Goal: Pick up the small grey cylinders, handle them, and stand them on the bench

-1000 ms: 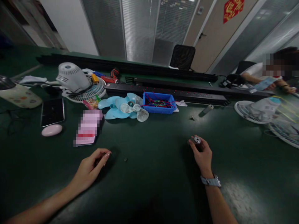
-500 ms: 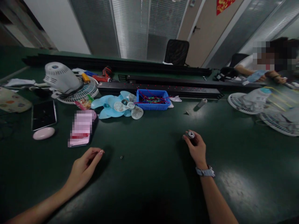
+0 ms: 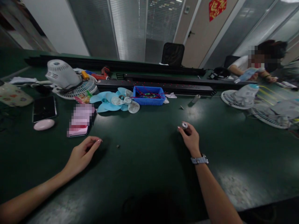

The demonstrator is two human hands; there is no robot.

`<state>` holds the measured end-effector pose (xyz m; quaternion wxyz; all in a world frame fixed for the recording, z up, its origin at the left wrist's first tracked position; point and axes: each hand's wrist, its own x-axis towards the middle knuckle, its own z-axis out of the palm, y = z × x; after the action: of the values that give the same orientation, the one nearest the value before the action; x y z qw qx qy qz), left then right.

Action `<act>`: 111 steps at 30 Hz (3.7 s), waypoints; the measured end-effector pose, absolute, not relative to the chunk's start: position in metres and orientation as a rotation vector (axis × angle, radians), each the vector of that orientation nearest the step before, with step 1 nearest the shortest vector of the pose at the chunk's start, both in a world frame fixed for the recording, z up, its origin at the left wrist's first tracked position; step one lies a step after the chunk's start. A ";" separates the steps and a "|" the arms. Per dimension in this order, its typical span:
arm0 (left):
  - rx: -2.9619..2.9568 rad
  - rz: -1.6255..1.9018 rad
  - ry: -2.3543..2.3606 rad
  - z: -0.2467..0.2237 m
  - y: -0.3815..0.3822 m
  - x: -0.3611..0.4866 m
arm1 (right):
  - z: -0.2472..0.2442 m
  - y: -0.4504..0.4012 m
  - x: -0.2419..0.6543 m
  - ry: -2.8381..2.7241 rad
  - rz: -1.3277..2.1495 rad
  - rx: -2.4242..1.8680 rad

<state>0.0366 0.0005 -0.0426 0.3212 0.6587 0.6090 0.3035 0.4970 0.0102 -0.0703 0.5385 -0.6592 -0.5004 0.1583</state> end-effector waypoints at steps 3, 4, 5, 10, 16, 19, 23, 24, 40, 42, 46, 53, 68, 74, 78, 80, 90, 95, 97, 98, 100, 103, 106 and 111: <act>1.727 0.794 1.582 -0.041 0.001 0.038 | -0.067 0.012 0.496 -1.186 0.375 -1.600; 1.728 0.793 1.568 -0.041 0.001 0.038 | -0.067 0.012 0.496 -1.187 0.372 -1.607; 1.732 0.793 1.553 -0.041 0.001 0.038 | -0.068 0.013 0.496 -1.191 0.369 -1.607; 1.743 0.803 1.513 -0.042 0.000 0.039 | -0.076 0.025 0.507 -1.234 0.370 -1.572; 1.724 0.810 1.515 -0.038 0.002 0.043 | -0.049 0.016 0.481 -1.235 -0.022 -1.647; 1.728 0.792 1.535 -0.039 0.007 0.045 | -0.025 -0.011 0.420 -1.503 -0.138 -1.624; 1.772 0.808 1.601 -0.042 0.012 0.050 | -0.019 -0.022 0.338 -2.243 0.458 -1.269; 1.772 0.815 1.620 -0.042 0.012 0.051 | -0.022 -0.019 0.325 -2.330 0.530 -1.207; 1.898 0.854 1.548 -0.044 0.008 0.055 | -0.039 0.016 0.279 -2.332 0.473 -1.157; 1.920 0.847 1.566 -0.044 0.008 0.055 | -0.037 0.014 0.284 -2.271 0.441 -1.171; 1.955 0.856 1.555 -0.045 0.010 0.053 | -0.026 0.012 0.331 -2.054 0.222 -1.201; 1.928 0.891 1.636 -0.047 0.015 0.057 | -0.015 0.025 0.484 -1.475 -0.318 -1.596; 1.905 0.891 1.696 -0.056 0.022 0.059 | -0.041 0.037 0.523 -1.440 -0.188 -1.836; 1.905 0.930 1.669 -0.056 0.037 0.077 | -0.044 0.036 0.519 -1.416 -0.151 -1.740; 1.961 0.960 1.533 -0.060 0.037 0.078 | -0.047 0.038 0.519 -1.397 -0.114 -1.717; 1.970 0.952 1.510 -0.062 0.036 0.076 | -0.049 0.040 0.522 -1.393 -0.096 -1.716; 1.973 0.955 1.496 -0.061 0.034 0.075 | -0.056 0.040 0.521 -1.403 -0.018 -1.708; 1.978 0.942 1.519 -0.058 0.031 0.075 | -0.068 0.036 0.519 -1.433 0.149 -1.618; 1.976 0.945 1.519 -0.056 0.030 0.076 | -0.072 0.037 0.520 -1.423 0.149 -1.601; 1.975 0.950 1.518 -0.055 0.029 0.076 | -0.073 0.037 0.520 -1.407 0.155 -1.601; 1.970 0.951 1.519 -0.054 0.028 0.076 | -0.072 0.038 0.522 -1.368 0.203 -1.606; 1.973 0.954 1.524 -0.053 0.027 0.076 | -0.066 0.036 0.518 -1.339 0.269 -1.626; 1.968 0.980 1.533 -0.052 0.027 0.076 | -0.054 0.026 0.495 -1.357 0.240 -1.627; 1.940 0.990 1.535 -0.051 0.026 0.075 | -0.036 -0.006 0.403 -1.569 0.573 -1.307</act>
<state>0.0751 0.0262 -0.0510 0.2362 0.7076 0.5596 0.3610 0.4034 -0.0062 -0.0358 0.4884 -0.5378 -0.6454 0.2358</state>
